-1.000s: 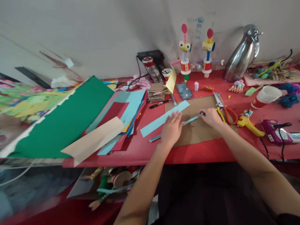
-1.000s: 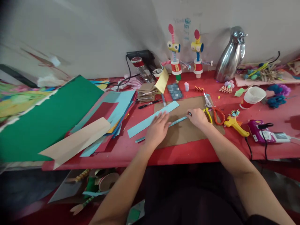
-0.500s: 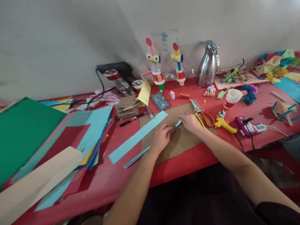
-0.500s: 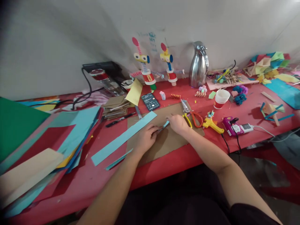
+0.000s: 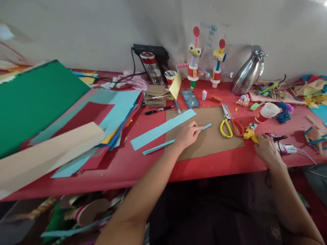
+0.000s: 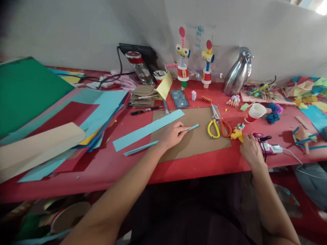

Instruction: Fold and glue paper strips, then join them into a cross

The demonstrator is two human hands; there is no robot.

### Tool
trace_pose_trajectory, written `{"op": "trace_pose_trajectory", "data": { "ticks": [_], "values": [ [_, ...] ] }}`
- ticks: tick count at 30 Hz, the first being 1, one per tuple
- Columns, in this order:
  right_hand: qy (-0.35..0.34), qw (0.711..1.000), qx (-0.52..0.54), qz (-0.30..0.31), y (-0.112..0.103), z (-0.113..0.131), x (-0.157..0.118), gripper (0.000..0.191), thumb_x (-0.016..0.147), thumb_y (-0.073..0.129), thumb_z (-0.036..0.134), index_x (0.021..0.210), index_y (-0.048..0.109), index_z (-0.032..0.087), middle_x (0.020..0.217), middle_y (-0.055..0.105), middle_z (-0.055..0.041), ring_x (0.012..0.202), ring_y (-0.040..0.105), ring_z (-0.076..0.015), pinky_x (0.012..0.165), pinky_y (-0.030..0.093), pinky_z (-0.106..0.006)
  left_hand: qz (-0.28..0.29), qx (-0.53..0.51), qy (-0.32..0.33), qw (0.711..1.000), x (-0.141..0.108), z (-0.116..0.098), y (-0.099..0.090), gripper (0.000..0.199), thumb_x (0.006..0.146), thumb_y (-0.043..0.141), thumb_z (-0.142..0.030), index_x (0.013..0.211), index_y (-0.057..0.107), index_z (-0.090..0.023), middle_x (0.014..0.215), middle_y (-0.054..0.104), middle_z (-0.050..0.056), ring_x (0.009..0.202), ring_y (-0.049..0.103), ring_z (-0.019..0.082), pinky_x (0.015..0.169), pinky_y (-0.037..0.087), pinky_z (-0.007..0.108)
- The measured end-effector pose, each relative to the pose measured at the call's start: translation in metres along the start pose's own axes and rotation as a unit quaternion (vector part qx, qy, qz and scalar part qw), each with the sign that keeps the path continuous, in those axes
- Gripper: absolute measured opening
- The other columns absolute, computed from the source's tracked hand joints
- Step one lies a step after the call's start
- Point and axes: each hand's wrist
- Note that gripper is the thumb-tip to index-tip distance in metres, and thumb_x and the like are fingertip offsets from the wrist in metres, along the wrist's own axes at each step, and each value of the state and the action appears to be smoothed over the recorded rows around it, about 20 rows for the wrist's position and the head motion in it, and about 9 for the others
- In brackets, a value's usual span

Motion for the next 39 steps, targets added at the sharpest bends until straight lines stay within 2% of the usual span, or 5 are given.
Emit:
{"op": "trace_pose_trajectory", "data": {
  "ticks": [5, 12, 20, 30, 39],
  "values": [
    [0.047, 0.997, 0.054, -0.015, 0.013, 0.005, 0.009, 0.045, 0.075, 0.055, 0.019, 0.118, 0.059, 0.006, 0.103, 0.059, -0.019, 0.087, 0.059, -0.027, 0.077, 0.047, -0.037, -0.023, -0.022, 0.007, 0.999, 0.001, 0.003, 0.001, 0.031, 0.094, 0.049, -0.019, 0.113, 0.073, -0.027, 0.095, 0.064, 0.003, 0.083, 0.063, 0.016, 0.077, 0.052, 0.03],
    [0.094, 0.962, 0.239, -0.096, -0.011, 0.011, 0.011, 0.029, 0.074, 0.054, 0.035, 0.095, 0.062, 0.018, 0.088, 0.06, -0.0089, 0.081, 0.057, -0.0243, 0.07, 0.046, -0.036, -0.008, -0.041, -0.012, 0.999, 0.003, 0.0, -0.001, 0.032, 0.093, 0.047, -0.017, 0.112, 0.073, -0.021, 0.099, 0.066, 0.005, 0.084, 0.064, 0.017, 0.078, 0.051, 0.031],
    [-0.086, 0.819, 0.554, 0.124, -0.016, 0.101, 0.006, 0.056, 0.079, 0.049, 0.075, 0.085, 0.057, 0.02, 0.058, 0.056, 0.0011, 0.048, 0.049, -0.0132, 0.051, 0.043, -0.029, -0.001, -0.037, -0.016, 0.999, 0.003, -0.001, -0.004, 0.033, 0.094, 0.046, -0.018, 0.113, 0.072, -0.025, 0.095, 0.065, 0.003, 0.08, 0.062, 0.016, 0.073, 0.048, 0.028],
    [-0.095, 0.833, 0.53, 0.124, -0.005, 0.122, 0.011, 0.065, 0.078, 0.039, 0.085, 0.075, 0.054, 0.022, 0.075, 0.065, -0.0054, 0.046, 0.051, -0.0106, 0.047, 0.042, -0.027, 0.004, -0.056, -0.005, 0.998, 0.004, 0.0, -0.007, 0.034, 0.091, 0.046, -0.012, 0.111, 0.072, -0.02, 0.101, 0.067, 0.005, 0.087, 0.064, 0.018, 0.079, 0.049, 0.03],
    [-0.088, 0.851, 0.504, 0.119, 0.003, 0.125, 0.017, 0.059, 0.082, 0.041, 0.079, 0.078, 0.053, 0.021, 0.05, 0.053, 0.0029, 0.043, 0.049, -0.0124, 0.046, 0.037, -0.025, 0.003, -0.051, 0.001, 0.999, 0.003, -0.001, -0.008, 0.034, 0.089, 0.045, -0.011, 0.107, 0.072, -0.02, 0.1, 0.067, 0.006, 0.088, 0.064, 0.018, 0.076, 0.049, 0.029]
  ]
}}
Point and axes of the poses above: each hand's wrist, its own x-axis towards the middle knuckle, its own y-axis out of the palm, z = x × y
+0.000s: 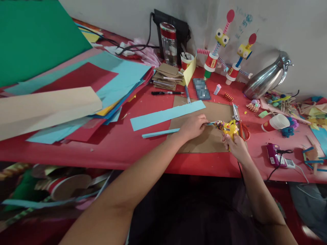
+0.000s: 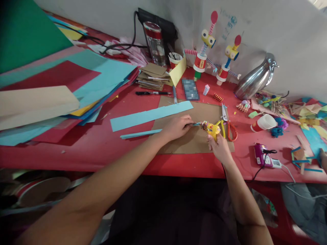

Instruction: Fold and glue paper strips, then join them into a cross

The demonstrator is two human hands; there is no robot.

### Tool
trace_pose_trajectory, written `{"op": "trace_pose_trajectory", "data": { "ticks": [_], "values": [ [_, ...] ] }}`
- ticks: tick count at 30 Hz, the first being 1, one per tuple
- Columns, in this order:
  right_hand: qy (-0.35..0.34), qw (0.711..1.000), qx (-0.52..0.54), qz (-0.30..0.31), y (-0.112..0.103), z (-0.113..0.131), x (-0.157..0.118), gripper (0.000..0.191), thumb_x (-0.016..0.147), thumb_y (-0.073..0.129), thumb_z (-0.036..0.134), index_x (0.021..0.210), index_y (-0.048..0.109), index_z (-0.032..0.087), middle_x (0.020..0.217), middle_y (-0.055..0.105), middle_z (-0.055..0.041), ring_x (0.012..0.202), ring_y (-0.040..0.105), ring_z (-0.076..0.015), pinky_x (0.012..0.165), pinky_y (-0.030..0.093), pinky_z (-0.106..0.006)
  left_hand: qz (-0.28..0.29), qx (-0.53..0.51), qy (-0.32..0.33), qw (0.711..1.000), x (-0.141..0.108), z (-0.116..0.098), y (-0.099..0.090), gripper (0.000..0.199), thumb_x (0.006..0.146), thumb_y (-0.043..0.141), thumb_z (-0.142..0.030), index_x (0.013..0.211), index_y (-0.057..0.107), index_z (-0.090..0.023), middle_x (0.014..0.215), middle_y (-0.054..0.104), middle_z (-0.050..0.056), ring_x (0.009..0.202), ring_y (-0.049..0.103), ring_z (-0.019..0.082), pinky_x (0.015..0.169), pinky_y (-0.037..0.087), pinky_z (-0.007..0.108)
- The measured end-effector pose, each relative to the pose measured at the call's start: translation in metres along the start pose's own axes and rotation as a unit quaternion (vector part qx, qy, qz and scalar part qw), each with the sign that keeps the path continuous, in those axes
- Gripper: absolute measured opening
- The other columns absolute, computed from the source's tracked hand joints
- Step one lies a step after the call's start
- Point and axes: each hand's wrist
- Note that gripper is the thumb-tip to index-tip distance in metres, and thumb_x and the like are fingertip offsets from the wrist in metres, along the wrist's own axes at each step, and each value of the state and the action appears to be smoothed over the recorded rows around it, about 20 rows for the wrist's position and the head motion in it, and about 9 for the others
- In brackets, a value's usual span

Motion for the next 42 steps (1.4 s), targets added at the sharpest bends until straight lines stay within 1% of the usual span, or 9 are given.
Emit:
{"op": "trace_pose_trajectory", "data": {
  "ticks": [4, 8, 14, 23, 27, 31, 34, 37, 42],
  "values": [
    [0.006, 1.0, -0.017, -0.013, -0.004, 0.0, -0.001, 0.056, 0.084, 0.042, 0.077, 0.072, 0.05, 0.023, 0.047, 0.05, 0.0043, 0.042, 0.047, -0.0115, 0.046, 0.037, -0.024, 0.005, 0.006, -0.009, 1.0, 0.0, -0.001, -0.001, 0.032, 0.09, 0.046, -0.014, 0.106, 0.073, -0.02, 0.1, 0.067, 0.006, 0.09, 0.064, 0.019, 0.077, 0.049, 0.03],
    [0.005, 0.999, -0.007, -0.036, -0.004, 0.002, -0.002, 0.05, 0.085, 0.045, 0.073, 0.075, 0.047, 0.024, 0.049, 0.05, 0.0049, 0.042, 0.048, -0.0119, 0.044, 0.037, -0.024, 0.006, 0.01, -0.007, 1.0, 0.001, 0.001, -0.001, 0.03, 0.09, 0.048, -0.017, 0.107, 0.073, -0.021, 0.099, 0.067, 0.005, 0.087, 0.064, 0.018, 0.075, 0.048, 0.029],
    [0.015, 0.998, -0.05, -0.04, -0.004, 0.005, -0.001, 0.044, 0.085, 0.046, 0.067, 0.07, 0.045, 0.025, 0.045, 0.05, 0.0043, 0.04, 0.049, -0.0132, 0.044, 0.036, -0.025, 0.014, 0.016, -0.007, 1.0, 0.001, 0.002, -0.001, 0.033, 0.09, 0.047, -0.015, 0.111, 0.072, -0.019, 0.102, 0.067, 0.006, 0.087, 0.064, 0.019, 0.076, 0.048, 0.03],
    [0.015, 0.996, -0.069, -0.05, -0.004, 0.01, -0.002, 0.042, 0.085, 0.045, 0.066, 0.072, 0.046, 0.026, 0.045, 0.051, 0.0037, 0.041, 0.05, -0.0144, 0.046, 0.038, -0.027, 0.013, 0.015, -0.012, 1.0, 0.001, 0.002, -0.002, 0.032, 0.09, 0.048, -0.017, 0.11, 0.072, -0.022, 0.101, 0.067, 0.005, 0.084, 0.063, 0.018, 0.073, 0.047, 0.028],
    [0.002, 0.998, -0.061, -0.031, -0.001, 0.012, -0.004, 0.04, 0.086, 0.046, 0.063, 0.071, 0.046, 0.026, 0.044, 0.05, 0.004, 0.041, 0.05, -0.0144, 0.048, 0.039, -0.027, 0.016, 0.014, -0.004, 1.0, 0.001, 0.004, -0.001, 0.035, 0.087, 0.047, -0.013, 0.11, 0.072, -0.021, 0.1, 0.067, 0.005, 0.084, 0.063, 0.018, 0.073, 0.047, 0.029],
    [0.004, 0.999, -0.038, -0.029, 0.005, 0.014, -0.004, 0.039, 0.085, 0.048, 0.062, 0.072, 0.045, 0.026, 0.045, 0.051, 0.0039, 0.041, 0.05, -0.0144, 0.048, 0.039, -0.027, 0.013, 0.01, -0.003, 1.0, 0.0, 0.004, -0.001, 0.034, 0.087, 0.047, -0.015, 0.11, 0.072, -0.019, 0.099, 0.066, 0.006, 0.086, 0.063, 0.019, 0.075, 0.048, 0.03],
    [0.007, 1.0, -0.02, -0.012, 0.008, 0.014, -0.004, 0.036, 0.084, 0.05, 0.06, 0.076, 0.046, 0.026, 0.045, 0.051, 0.0046, 0.041, 0.051, -0.0148, 0.047, 0.039, -0.027, 0.017, 0.003, 0.002, 1.0, -0.001, 0.004, -0.003, 0.037, 0.082, 0.05, -0.013, 0.113, 0.071, -0.019, 0.098, 0.065, 0.006, 0.088, 0.063, 0.019, 0.079, 0.049, 0.03],
    [0.006, 1.0, -0.025, -0.01, 0.009, 0.015, -0.004, 0.033, 0.085, 0.051, 0.057, 0.077, 0.047, 0.025, 0.045, 0.051, 0.0045, 0.042, 0.051, -0.0152, 0.047, 0.04, -0.027, 0.018, 0.0, 0.0, 1.0, -0.002, 0.004, -0.004, 0.041, 0.078, 0.051, -0.011, 0.113, 0.071, -0.019, 0.099, 0.065, 0.006, 0.09, 0.063, 0.02, 0.081, 0.05, 0.031],
    [0.0, 0.999, -0.04, 0.007, 0.01, 0.019, -0.005, 0.033, 0.086, 0.049, 0.056, 0.076, 0.048, 0.025, 0.048, 0.052, 0.0032, 0.044, 0.052, -0.0158, 0.048, 0.04, -0.028, 0.009, -0.01, 0.002, 1.0, -0.001, 0.004, -0.005, 0.038, 0.077, 0.05, -0.012, 0.108, 0.071, -0.019, 0.1, 0.067, 0.005, 0.093, 0.064, 0.02, 0.085, 0.05, 0.032]
  ]
}}
Point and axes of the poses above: each hand's wrist, its own x-axis towards the middle knuckle, its own y-axis out of the palm, z = x × y
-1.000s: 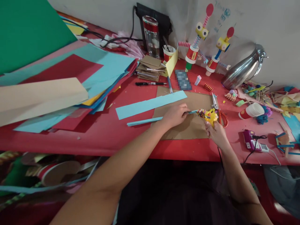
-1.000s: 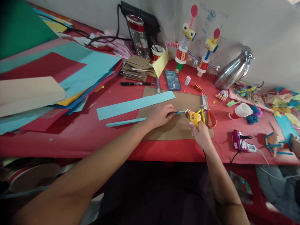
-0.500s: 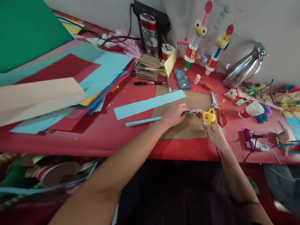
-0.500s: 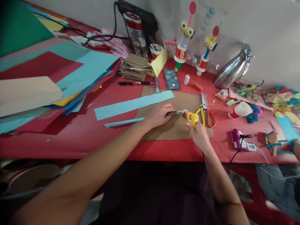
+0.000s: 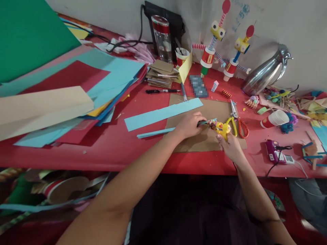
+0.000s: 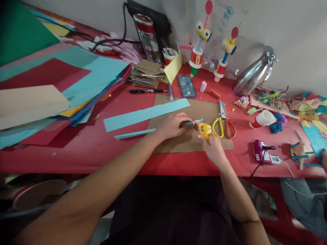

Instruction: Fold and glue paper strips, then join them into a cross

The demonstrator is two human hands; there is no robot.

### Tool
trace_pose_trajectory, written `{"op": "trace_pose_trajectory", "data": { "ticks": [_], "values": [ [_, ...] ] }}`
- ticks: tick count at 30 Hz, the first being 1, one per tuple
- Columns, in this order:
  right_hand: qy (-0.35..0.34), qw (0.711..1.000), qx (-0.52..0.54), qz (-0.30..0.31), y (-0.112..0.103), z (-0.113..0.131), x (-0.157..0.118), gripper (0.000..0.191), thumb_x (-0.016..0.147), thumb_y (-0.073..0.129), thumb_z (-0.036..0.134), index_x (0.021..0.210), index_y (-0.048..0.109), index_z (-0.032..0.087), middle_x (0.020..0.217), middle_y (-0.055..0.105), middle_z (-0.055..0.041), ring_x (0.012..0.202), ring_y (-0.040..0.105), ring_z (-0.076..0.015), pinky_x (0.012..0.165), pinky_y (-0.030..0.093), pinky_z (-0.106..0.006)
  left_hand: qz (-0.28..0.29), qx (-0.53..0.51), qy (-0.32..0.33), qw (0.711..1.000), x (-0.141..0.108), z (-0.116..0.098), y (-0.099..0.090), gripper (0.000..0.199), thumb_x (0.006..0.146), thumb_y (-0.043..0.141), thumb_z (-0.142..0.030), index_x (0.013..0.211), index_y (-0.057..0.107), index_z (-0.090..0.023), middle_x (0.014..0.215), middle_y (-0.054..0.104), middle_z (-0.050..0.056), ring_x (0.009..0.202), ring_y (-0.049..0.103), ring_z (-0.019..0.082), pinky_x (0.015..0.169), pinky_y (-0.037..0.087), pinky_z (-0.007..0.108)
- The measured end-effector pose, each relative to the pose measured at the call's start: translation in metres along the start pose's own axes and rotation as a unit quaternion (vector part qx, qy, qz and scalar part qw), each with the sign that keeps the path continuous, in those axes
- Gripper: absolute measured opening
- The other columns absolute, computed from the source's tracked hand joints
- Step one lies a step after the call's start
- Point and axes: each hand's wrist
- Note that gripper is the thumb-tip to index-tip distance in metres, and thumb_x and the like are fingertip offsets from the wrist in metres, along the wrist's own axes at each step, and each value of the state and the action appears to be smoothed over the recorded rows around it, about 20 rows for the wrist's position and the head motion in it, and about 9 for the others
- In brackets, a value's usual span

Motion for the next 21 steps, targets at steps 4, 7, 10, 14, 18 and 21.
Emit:
{"op": "trace_pose_trajectory", "data": {
  "ticks": [4, 7, 10, 14, 18, 21],
  "values": [
    [0.03, 0.997, -0.061, -0.034, -0.011, -0.002, -0.001, 0.037, 0.085, 0.047, 0.06, 0.084, 0.056, 0.023, 0.05, 0.052, 0.0019, 0.048, 0.054, -0.0186, 0.053, 0.041, -0.03, 0.012, 0.012, -0.017, 1.0, 0.0, -0.003, -0.002, 0.039, 0.076, 0.05, -0.012, 0.11, 0.069, -0.017, 0.106, 0.067, 0.007, 0.096, 0.064, 0.021, 0.087, 0.05, 0.033],
    [0.043, 0.983, -0.135, -0.12, -0.033, -0.013, -0.005, 0.044, 0.085, 0.045, 0.061, 0.097, 0.059, 0.021, 0.064, 0.061, -0.0035, 0.061, 0.059, -0.0226, 0.059, 0.043, -0.033, 0.013, 0.012, -0.027, 0.999, 0.0, -0.005, -0.004, 0.043, 0.077, 0.048, -0.011, 0.114, 0.069, -0.019, 0.106, 0.067, 0.005, 0.095, 0.064, 0.019, 0.087, 0.051, 0.031],
    [0.039, 0.946, -0.245, -0.209, -0.06, -0.034, -0.009, 0.041, 0.087, 0.047, 0.058, 0.1, 0.057, 0.02, 0.085, 0.066, -0.011, 0.078, 0.062, -0.0265, 0.065, 0.044, -0.035, 0.005, 0.014, -0.024, 1.0, -0.001, -0.006, -0.003, 0.044, 0.078, 0.048, -0.01, 0.116, 0.069, -0.021, 0.104, 0.067, 0.005, 0.092, 0.064, 0.018, 0.086, 0.051, 0.031],
    [0.124, 0.891, -0.38, -0.214, -0.085, -0.061, -0.013, 0.044, 0.091, 0.046, 0.047, 0.118, 0.055, 0.013, 0.107, 0.061, -0.0192, 0.087, 0.06, -0.0295, 0.07, 0.044, -0.04, -0.018, 0.015, -0.009, 1.0, -0.001, -0.004, 0.002, 0.039, 0.083, 0.049, -0.012, 0.112, 0.073, -0.022, 0.097, 0.066, 0.005, 0.082, 0.063, 0.017, 0.08, 0.05, 0.03],
    [0.125, 0.863, -0.442, -0.211, -0.083, -0.061, -0.015, 0.045, 0.092, 0.044, 0.036, 0.126, 0.055, 0.009, 0.122, 0.056, -0.0265, 0.107, 0.054, -0.0394, 0.083, 0.044, -0.053, -0.029, 0.021, 0.004, 0.999, -0.001, 0.002, 0.007, 0.035, 0.089, 0.048, -0.016, 0.108, 0.076, -0.025, 0.091, 0.063, 0.004, 0.075, 0.059, 0.015, 0.074, 0.048, 0.028],
    [-0.014, 0.876, -0.438, -0.203, -0.06, -0.037, -0.006, 0.042, 0.093, 0.041, 0.025, 0.131, 0.056, 0.015, 0.133, 0.054, -0.0225, 0.118, 0.047, -0.0386, 0.091, 0.041, -0.055, -0.023, 0.027, 0.012, 0.999, -0.002, 0.005, 0.009, 0.035, 0.091, 0.048, -0.018, 0.11, 0.075, -0.026, 0.09, 0.06, 0.003, 0.075, 0.058, 0.014, 0.073, 0.047, 0.027]
  ]
}}
Point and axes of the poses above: each hand's wrist, its own x-axis towards the middle knuckle, its own y-axis out of the palm, z = x × y
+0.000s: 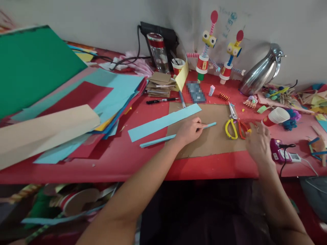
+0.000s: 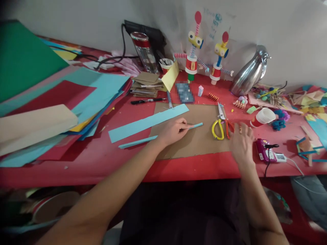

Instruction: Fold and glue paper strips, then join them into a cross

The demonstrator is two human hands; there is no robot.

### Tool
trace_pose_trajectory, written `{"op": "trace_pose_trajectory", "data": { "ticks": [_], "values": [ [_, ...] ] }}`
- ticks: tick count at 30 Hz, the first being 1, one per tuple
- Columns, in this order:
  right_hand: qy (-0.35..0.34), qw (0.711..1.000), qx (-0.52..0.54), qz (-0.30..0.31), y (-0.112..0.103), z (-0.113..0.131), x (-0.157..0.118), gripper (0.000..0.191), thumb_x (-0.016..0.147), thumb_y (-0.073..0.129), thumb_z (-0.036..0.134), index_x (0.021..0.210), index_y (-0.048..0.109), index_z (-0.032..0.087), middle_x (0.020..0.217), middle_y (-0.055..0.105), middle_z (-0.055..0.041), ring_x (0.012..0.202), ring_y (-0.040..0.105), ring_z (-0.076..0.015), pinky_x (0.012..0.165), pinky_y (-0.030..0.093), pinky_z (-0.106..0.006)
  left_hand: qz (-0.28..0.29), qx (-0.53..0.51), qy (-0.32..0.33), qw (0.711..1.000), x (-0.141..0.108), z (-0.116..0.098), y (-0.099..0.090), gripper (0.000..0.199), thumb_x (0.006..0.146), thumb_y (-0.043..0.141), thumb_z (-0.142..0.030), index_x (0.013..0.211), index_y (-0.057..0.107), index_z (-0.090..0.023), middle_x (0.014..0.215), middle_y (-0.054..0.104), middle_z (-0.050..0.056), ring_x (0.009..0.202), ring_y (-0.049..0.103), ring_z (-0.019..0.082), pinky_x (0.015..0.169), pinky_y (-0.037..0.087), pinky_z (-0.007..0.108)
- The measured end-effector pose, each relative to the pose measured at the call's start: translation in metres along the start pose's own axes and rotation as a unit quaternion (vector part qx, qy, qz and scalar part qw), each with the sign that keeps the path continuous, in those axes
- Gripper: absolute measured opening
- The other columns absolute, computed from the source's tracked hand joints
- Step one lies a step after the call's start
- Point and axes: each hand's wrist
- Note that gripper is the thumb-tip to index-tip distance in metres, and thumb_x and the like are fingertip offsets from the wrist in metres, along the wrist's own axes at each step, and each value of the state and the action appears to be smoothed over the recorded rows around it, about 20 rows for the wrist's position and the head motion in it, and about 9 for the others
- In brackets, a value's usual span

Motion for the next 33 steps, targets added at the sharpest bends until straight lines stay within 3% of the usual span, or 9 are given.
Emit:
{"op": "trace_pose_trajectory", "data": {
  "ticks": [3, 6, 11, 17, 24, 28, 33],
  "values": [
    [-0.229, 0.97, 0.065, 0.056, 0.002, 0.043, 0.013, 0.043, 0.093, 0.038, 0.012, 0.129, 0.061, 0.022, 0.131, 0.062, -0.0135, 0.121, 0.048, -0.0307, 0.097, 0.037, -0.047, 0.011, 0.013, 0.001, 1.0, -0.001, 0.0, 0.001, 0.034, 0.092, 0.049, -0.019, 0.113, 0.074, -0.026, 0.089, 0.059, 0.003, 0.076, 0.058, 0.014, 0.073, 0.047, 0.027],
    [-0.289, 0.952, 0.074, 0.072, 0.011, 0.073, 0.026, 0.04, 0.095, 0.04, 0.012, 0.123, 0.066, 0.021, 0.126, 0.067, -0.011, 0.117, 0.051, -0.0281, 0.098, 0.035, -0.044, 0.022, 0.036, 0.003, 0.999, -0.002, -0.003, 0.0, 0.032, 0.094, 0.048, -0.021, 0.107, 0.076, -0.024, 0.089, 0.058, 0.005, 0.077, 0.058, 0.015, 0.072, 0.047, 0.028],
    [-0.299, 0.949, 0.07, 0.077, 0.027, 0.08, 0.031, 0.036, 0.094, 0.042, 0.01, 0.116, 0.07, 0.021, 0.116, 0.072, -0.0089, 0.113, 0.053, -0.0271, 0.099, 0.031, -0.045, 0.04, 0.067, -0.002, 0.997, -0.005, -0.009, -0.002, 0.036, 0.092, 0.046, -0.014, 0.111, 0.074, -0.024, 0.094, 0.06, 0.005, 0.08, 0.061, 0.017, 0.07, 0.048, 0.029],
    [-0.296, 0.948, 0.081, 0.084, 0.033, 0.077, 0.03, 0.038, 0.095, 0.041, 0.01, 0.119, 0.068, 0.02, 0.114, 0.072, -0.0112, 0.112, 0.055, -0.028, 0.102, 0.03, -0.049, 0.044, 0.113, 0.015, 0.992, -0.008, -0.017, -0.004, 0.039, 0.093, 0.042, -0.008, 0.117, 0.071, -0.021, 0.105, 0.063, 0.008, 0.096, 0.062, 0.02, 0.08, 0.051, 0.032],
    [-0.308, 0.947, 0.056, 0.068, 0.034, 0.085, 0.027, 0.036, 0.094, 0.039, 0.008, 0.113, 0.07, 0.014, 0.107, 0.072, -0.0115, 0.102, 0.063, -0.0239, 0.108, 0.034, -0.042, 0.08, 0.222, 0.013, 0.972, -0.01, -0.036, -0.007, 0.033, 0.096, 0.04, -0.01, 0.102, 0.072, -0.017, 0.091, 0.066, 0.008, 0.097, 0.06, 0.024, 0.08, 0.05, 0.035],
    [-0.293, 0.953, 0.054, 0.054, 0.032, 0.086, 0.026, 0.032, 0.093, 0.042, 0.008, 0.103, 0.072, 0.014, 0.101, 0.073, -0.0106, 0.102, 0.062, -0.024, 0.109, 0.033, -0.041, 0.068, 0.216, -0.024, 0.974, -0.013, -0.038, -0.007, 0.032, 0.09, 0.044, -0.005, 0.097, 0.072, -0.019, 0.093, 0.067, 0.007, 0.094, 0.06, 0.022, 0.074, 0.05, 0.032],
    [-0.261, 0.96, 0.088, 0.05, 0.028, 0.081, 0.028, 0.03, 0.093, 0.046, 0.014, 0.101, 0.074, 0.019, 0.097, 0.075, -0.0086, 0.108, 0.056, -0.0273, 0.111, 0.029, -0.047, 0.068, 0.181, -0.051, 0.98, -0.014, -0.034, -0.005, 0.034, 0.086, 0.045, -0.003, 0.095, 0.074, -0.02, 0.095, 0.068, 0.007, 0.097, 0.061, 0.023, 0.077, 0.052, 0.033]
  ]
}}
Point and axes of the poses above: each hand's wrist, its own x-axis towards the middle knuckle, its own y-axis out of the palm, z = x × y
